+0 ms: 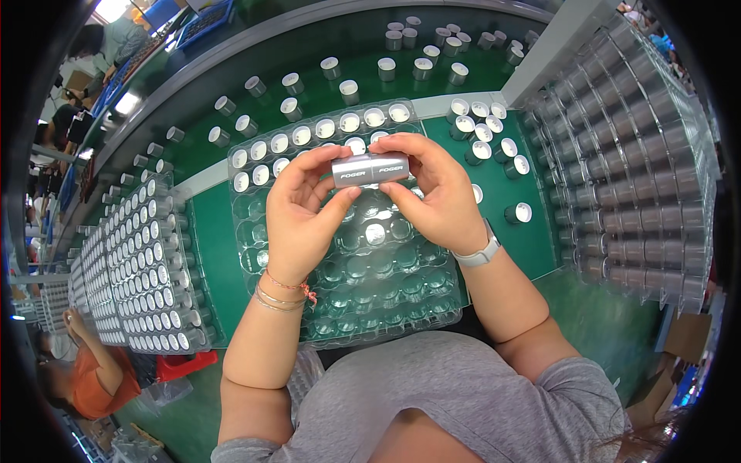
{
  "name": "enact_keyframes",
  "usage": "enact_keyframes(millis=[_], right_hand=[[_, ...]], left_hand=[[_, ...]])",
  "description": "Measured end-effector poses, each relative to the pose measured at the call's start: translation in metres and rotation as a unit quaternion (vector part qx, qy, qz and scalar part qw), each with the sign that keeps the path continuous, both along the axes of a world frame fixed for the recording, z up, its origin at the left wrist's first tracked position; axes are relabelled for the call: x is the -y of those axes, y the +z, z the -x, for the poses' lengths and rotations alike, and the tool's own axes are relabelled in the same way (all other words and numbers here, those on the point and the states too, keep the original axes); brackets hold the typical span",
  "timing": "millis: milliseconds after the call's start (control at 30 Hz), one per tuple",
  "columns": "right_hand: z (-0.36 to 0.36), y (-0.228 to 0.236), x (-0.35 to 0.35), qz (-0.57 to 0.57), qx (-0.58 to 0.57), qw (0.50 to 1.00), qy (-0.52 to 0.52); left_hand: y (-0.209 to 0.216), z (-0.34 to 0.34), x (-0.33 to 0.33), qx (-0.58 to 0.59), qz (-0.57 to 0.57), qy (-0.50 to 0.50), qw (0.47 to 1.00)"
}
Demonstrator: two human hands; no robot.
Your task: The person manually joins two cylindrical components by hand, then places the assembled component into a plastic tray.
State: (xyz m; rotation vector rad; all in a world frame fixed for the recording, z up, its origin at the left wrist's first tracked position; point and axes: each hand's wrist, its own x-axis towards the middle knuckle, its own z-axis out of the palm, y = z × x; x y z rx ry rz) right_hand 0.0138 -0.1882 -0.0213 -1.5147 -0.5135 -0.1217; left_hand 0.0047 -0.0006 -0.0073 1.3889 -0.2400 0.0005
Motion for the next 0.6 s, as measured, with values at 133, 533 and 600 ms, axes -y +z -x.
enact_keyframes(millis=[133, 533, 600], right_hand=[[-0.0001, -0.0002, 0.0016, 0.027, 0.004, 1.000, -0.004], [-0.0010, 0.0000, 0.0014, 0.033, 0.009, 0.999, -0.002], [-0.0008, 0.0000, 0.0016, 0.033, 0.011, 0.999, -0.003]], left_hand=[[0.0018, 0.0013, 0.0010, -0.005, 0.002, 0.002, 1.000], [0.0018, 0.0015, 0.0018, -0.005, -0.003, 0.012, 1.000], [0.0025, 0.0016, 0.0016, -0.008, -0.005, 0.011, 1.000]])
